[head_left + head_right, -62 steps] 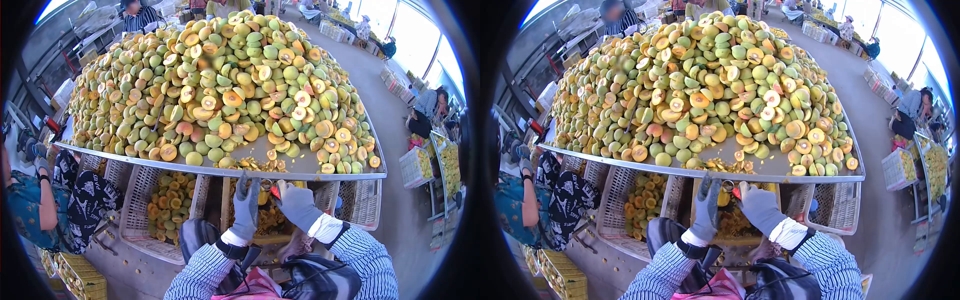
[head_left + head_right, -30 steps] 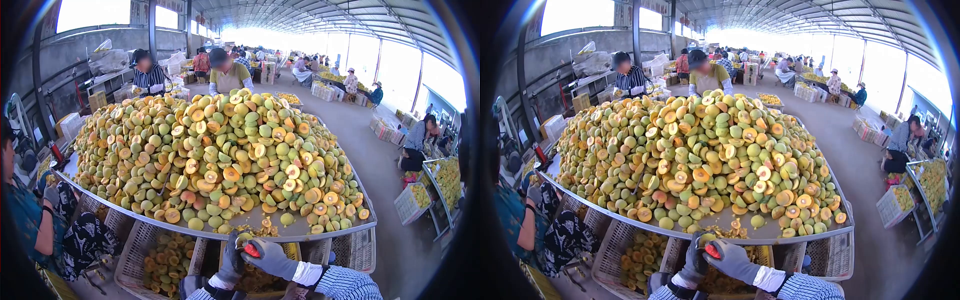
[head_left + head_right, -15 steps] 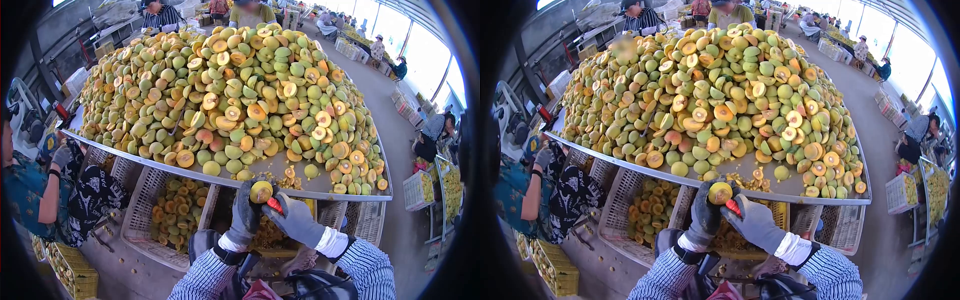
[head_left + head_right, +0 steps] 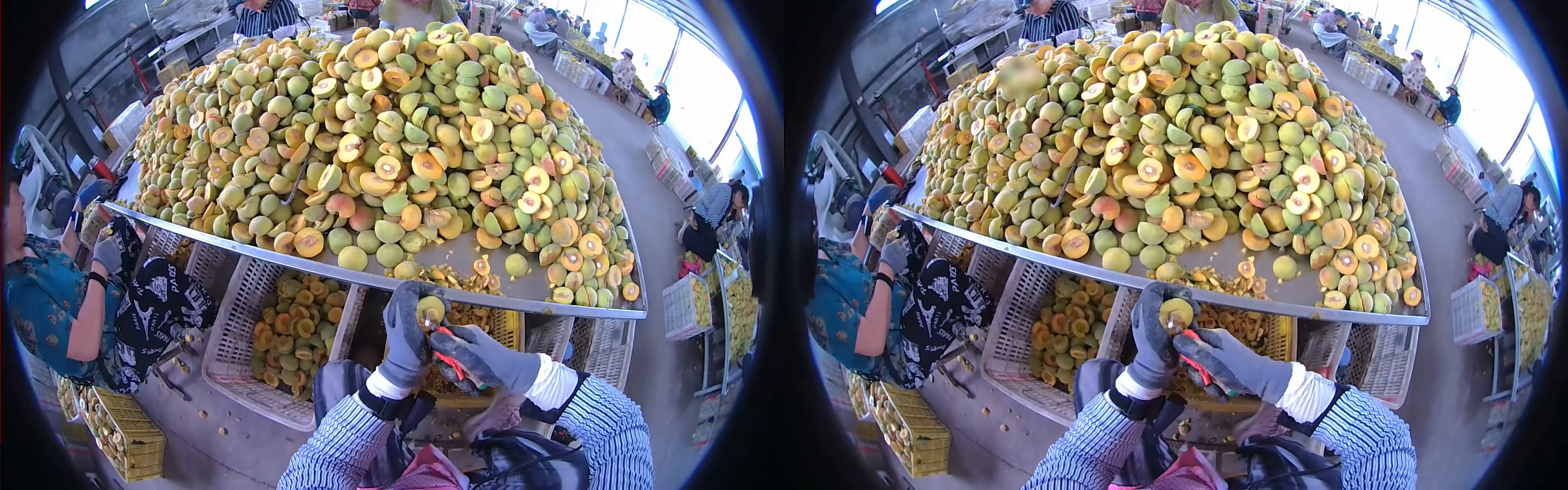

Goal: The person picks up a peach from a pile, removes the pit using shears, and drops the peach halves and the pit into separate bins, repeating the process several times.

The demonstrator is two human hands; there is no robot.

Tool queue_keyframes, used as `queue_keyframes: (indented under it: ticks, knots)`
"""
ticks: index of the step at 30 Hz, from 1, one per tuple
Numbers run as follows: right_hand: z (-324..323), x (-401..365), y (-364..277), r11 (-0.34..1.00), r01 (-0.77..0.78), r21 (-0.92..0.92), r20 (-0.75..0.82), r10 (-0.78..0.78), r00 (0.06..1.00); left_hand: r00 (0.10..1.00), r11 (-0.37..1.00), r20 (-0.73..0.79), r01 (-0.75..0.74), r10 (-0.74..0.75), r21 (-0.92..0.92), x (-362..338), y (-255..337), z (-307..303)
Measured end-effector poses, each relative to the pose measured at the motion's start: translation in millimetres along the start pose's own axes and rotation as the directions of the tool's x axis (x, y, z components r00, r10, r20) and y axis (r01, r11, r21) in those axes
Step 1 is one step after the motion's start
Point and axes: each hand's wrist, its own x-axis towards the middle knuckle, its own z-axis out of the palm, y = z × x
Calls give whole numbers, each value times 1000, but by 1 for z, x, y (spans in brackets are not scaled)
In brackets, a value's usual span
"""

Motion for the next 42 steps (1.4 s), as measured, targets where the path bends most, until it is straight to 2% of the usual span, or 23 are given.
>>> queue_keyframes:
  ticks: [3, 4, 5, 7, 12, 14, 15, 16, 17, 18, 19, 21, 22, 23, 25, 26, 27, 29, 33, 35, 38, 40, 42]
  knots:
    - [-5, -2, 5, 996, -35, -84, 10, 36, 999, 982, 990, 122, 144, -141, -12, 5, -15, -4]
    - [-4, -8, -2, 995, -100, -22, 35, 101, 994, 983, 997, 183, 9, -24, 82, 4, -14, -5]
    - [-10, -7, 4, 994, -105, -18, 35, 106, 994, 982, 997, 184, 16, -31, 82, 3, -14, -3]
    - [-25, -5, 21, 844, -296, 447, 403, 106, 909, 977, 994, 185, -94, 104, -61, 2, -14, 3]
    - [-28, -4, 34, 879, -223, 422, 306, 94, 948, 975, 978, 139, -185, 171, 100, 0, -16, 13]
    - [-30, -3, 36, 873, -227, 431, 333, 80, 939, 943, 888, 148, 331, -299, -320, -10, -20, 19]
    - [-31, -4, 37, 865, -236, 442, 358, 71, 931, 943, 888, 148, 332, -299, -319, -10, -19, 20]
    - [-35, -4, 38, 865, -239, 442, 359, 73, 930, 887, 744, 177, 456, -427, -488, -11, -15, 21]
    - [-41, -5, 37, 913, -230, 336, 331, 114, 937, 813, 554, 230, 543, -535, -632, -11, -13, 22]
    - [-46, -6, 35, 950, -219, 222, 299, 148, 943, 905, 763, 20, 370, -425, -529, -18, -15, 31]
    - [-48, -8, 35, 951, -217, 218, 303, 145, 942, 907, 767, 16, 366, -421, -528, -17, -19, 28]
    - [-50, -17, 43, 971, 30, -237, 210, 21, 978, 875, 691, 134, 454, -466, -562, -10, -23, 14]
    - [-57, -19, 52, 895, 86, -438, 141, -26, 990, 742, 364, 281, 576, -609, -732, -2, -33, 7]
    - [-56, -22, 58, 894, 82, -441, 141, -21, 990, 742, 360, 280, 573, -609, -736, -4, -39, 6]
    - [-45, -30, 62, 887, 51, -459, -345, -231, 910, 752, 349, 231, 525, -618, -776, -4, -34, 8]
    - [-46, -22, 71, 765, 179, -619, -353, -475, 806, 768, 404, 195, 513, -610, -758, -8, -27, 11]
    - [-40, -22, 63, 769, 181, -613, -359, -475, 804, 766, 406, 199, 520, -612, -752, -13, -28, 15]
    - [-29, -24, 34, 589, 61, -806, -347, -554, 757, 966, 907, 11, 247, -258, -342, -22, -30, 26]
    - [-30, -16, 36, 428, -40, -903, -324, -617, 717, 911, 745, 128, 396, -392, -537, -33, -13, 28]
    - [-28, -15, 38, 209, -136, -968, -240, -636, 734, 897, 708, 115, 411, -428, -575, -43, -13, 30]
    - [-27, -13, 59, 67, -239, -969, -221, -669, 709, 869, 623, 108, 427, -482, -656, -58, -17, 35]
    - [-29, -10, 72, 80, -285, -955, -272, -620, 736, 798, 422, 181, 478, -575, -770, -69, -15, 35]
    - [-33, -15, 76, 96, -335, -938, -327, -568, 755, 776, 492, 137, 513, -615, -703, -82, 2, 45]
